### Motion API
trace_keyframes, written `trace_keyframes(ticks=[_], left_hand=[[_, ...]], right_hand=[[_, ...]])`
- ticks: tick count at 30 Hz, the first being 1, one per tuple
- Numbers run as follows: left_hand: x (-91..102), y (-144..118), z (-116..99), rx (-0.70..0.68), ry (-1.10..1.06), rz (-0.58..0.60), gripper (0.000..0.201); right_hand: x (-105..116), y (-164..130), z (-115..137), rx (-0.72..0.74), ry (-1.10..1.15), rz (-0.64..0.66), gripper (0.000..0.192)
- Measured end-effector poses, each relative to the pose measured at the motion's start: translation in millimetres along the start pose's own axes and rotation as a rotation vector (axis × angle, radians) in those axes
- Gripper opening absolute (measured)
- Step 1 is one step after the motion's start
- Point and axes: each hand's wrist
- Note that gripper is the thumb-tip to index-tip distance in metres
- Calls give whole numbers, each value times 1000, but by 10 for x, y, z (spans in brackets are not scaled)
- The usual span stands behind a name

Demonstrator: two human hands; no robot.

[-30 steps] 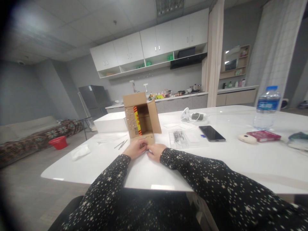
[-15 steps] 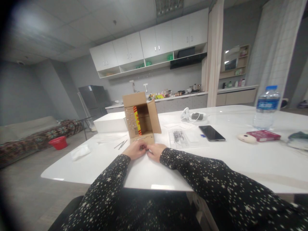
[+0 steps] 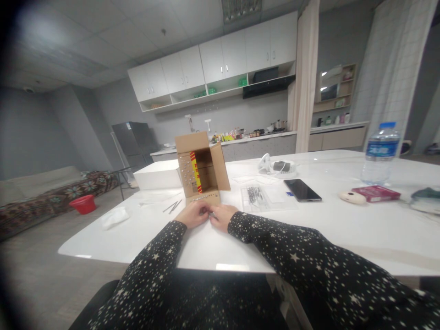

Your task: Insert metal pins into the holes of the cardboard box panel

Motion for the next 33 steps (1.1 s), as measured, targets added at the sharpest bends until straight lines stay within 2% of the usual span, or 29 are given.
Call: trace_keyframes(ticks=[4, 10, 20, 33], left_hand=[[-13, 3, 16, 4, 14, -12, 14], [-51, 4, 56, 17, 12, -17, 12], [-44, 11, 50, 25, 9, -22, 11], [-29, 11, 30, 5, -3, -10, 9]], right_hand=[[-4, -5, 22, -34, -45, -33, 34], [-4, 1, 13, 3, -150, -85, 32], [-21, -11, 1, 24, -160, -150, 29], [23, -6, 38, 27, -188, -73, 31]])
Point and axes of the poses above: each hand's wrist, its own y-axis towards the middle knuckle, its own x-axis out of the back of the hand, z = x × y, and after that the axes turned 13 degrees about -x, right-handed
